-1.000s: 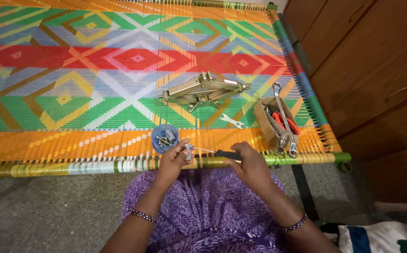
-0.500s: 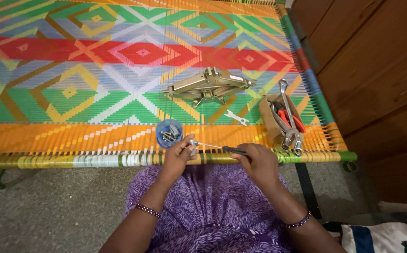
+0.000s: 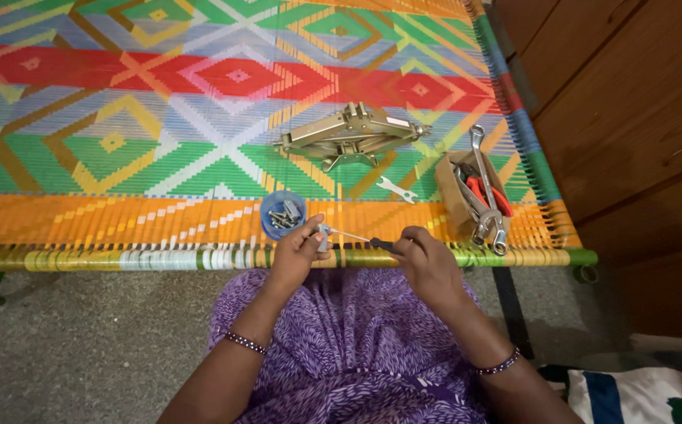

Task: The person sits on the floor and uses a screwdriver to tighten screws into small metal parts. They repeatedly pick up parts from a blue bowl, insert screws, and tighten them before placing the parts back into the bowl.

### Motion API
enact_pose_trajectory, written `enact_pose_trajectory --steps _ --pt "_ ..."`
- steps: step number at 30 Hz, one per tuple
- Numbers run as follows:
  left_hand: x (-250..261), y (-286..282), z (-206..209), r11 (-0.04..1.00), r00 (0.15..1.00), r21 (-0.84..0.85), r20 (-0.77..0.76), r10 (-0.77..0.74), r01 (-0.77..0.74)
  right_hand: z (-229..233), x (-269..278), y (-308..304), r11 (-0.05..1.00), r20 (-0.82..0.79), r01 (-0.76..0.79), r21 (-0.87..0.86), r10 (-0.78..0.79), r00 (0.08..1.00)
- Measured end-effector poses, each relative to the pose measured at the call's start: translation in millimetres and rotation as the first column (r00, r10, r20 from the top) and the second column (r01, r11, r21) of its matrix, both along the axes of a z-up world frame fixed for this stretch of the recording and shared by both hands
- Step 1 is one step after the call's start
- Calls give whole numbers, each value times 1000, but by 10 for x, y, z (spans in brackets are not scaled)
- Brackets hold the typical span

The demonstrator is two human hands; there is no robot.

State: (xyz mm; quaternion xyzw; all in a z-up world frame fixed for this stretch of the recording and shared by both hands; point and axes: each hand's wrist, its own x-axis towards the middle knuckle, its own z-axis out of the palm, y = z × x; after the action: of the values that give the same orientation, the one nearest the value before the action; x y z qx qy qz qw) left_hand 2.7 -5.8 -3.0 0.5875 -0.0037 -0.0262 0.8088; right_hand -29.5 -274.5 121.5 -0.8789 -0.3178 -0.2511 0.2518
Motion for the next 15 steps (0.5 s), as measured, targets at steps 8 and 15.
enact_pose_trajectory --steps 8,15 --pt "-22 -29 71 1000 1000 12 22 -22 22 130 -70 -23 999 112 53 -7 -52 992" --pt "-18 -16 76 998 998 61 67 2 -6 160 -130 59 933 -155 331 -143 -351 923"
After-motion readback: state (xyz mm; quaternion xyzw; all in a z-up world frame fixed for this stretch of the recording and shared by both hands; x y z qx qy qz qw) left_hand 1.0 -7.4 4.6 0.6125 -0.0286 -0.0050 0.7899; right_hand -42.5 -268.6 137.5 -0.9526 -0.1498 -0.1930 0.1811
